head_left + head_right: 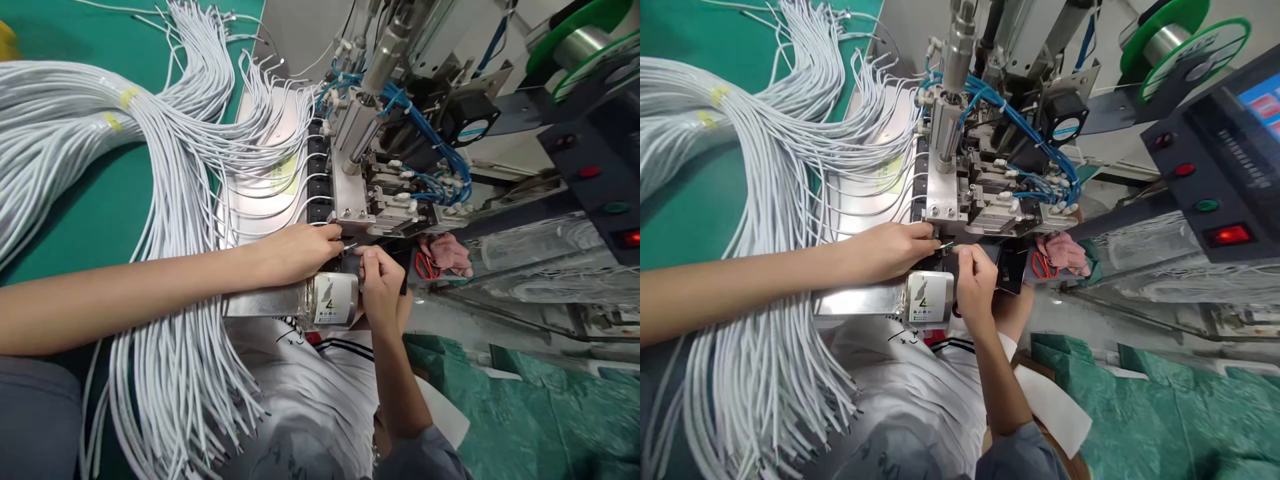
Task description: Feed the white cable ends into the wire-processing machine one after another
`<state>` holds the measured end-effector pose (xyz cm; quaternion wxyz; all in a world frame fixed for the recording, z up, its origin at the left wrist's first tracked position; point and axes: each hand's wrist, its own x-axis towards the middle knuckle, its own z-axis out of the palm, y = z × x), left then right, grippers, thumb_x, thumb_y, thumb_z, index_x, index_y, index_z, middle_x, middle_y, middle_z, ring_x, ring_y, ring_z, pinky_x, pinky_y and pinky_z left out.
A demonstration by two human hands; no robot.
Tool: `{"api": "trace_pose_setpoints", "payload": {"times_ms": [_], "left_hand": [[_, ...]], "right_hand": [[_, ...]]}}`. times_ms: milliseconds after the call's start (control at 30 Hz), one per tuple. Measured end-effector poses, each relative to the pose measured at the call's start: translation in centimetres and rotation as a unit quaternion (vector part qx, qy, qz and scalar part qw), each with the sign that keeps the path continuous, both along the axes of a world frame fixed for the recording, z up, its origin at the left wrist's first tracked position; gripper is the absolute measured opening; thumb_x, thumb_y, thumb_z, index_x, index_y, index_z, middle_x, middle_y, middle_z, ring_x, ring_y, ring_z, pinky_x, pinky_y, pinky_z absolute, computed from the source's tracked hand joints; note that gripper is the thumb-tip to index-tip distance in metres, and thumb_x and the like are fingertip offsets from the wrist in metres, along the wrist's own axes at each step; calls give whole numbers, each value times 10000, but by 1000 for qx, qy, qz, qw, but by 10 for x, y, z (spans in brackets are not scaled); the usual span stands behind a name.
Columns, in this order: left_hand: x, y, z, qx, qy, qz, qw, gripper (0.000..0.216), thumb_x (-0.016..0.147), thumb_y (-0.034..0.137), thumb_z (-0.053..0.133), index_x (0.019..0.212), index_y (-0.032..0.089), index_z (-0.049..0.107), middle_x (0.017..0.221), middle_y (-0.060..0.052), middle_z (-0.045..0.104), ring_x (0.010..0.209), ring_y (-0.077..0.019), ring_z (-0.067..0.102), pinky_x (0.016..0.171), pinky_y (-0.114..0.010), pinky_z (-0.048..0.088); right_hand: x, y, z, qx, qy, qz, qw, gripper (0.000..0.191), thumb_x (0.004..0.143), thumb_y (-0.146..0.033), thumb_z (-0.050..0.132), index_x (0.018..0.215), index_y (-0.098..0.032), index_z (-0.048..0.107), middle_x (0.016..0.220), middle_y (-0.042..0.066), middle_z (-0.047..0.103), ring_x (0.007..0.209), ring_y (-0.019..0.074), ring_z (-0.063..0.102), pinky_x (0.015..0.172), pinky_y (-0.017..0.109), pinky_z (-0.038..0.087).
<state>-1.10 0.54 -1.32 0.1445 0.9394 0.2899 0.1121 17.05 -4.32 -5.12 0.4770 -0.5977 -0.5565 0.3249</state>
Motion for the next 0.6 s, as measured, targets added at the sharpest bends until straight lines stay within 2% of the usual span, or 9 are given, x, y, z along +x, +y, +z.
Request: {"api": "trace_pose_setpoints", "payload": {"times_ms": [67, 133, 300, 600], "left_hand": [[0, 2, -7, 15, 26, -8, 1000, 253, 901, 84, 416, 966, 104, 659, 920, -89, 600, 596, -119, 555, 536, -259, 410], [1, 2, -10, 18, 43, -16, 999, 258, 897, 87, 426, 1015, 105, 656, 962, -102, 598, 624, -128, 575, 556, -263, 430], [3, 0, -4, 8, 79, -20, 997, 259, 898, 105, 455, 1067, 87, 650, 1000, -123, 600, 699, -159, 612, 603, -273, 460], [6, 0, 5, 5, 129, -22, 991, 318, 910, 129, 462, 1188, 127, 616, 985, -111, 594, 655, -146, 590, 528, -254, 408]], "right_hand": [[6, 8, -11, -71, 63, 26, 995, 274, 902, -362, 491, 750, -172, 618, 631, -18, 496, 555, 109, 427, 510, 245, 314], [7, 14, -18, -112, 119, 57, 985, 276, 881, -390, 508, 717, -178, 575, 593, -31, 463, 516, 100, 387, 483, 241, 283], [2, 18, -22, -121, 204, 88, 967, 287, 861, -361, 556, 645, -197, 464, 535, -69, 343, 492, 82, 313, 475, 229, 247], [5, 16, -23, -130, 172, 116, 970, 296, 892, -366, 542, 662, -193, 471, 540, -64, 380, 500, 85, 328, 475, 235, 243]]}}
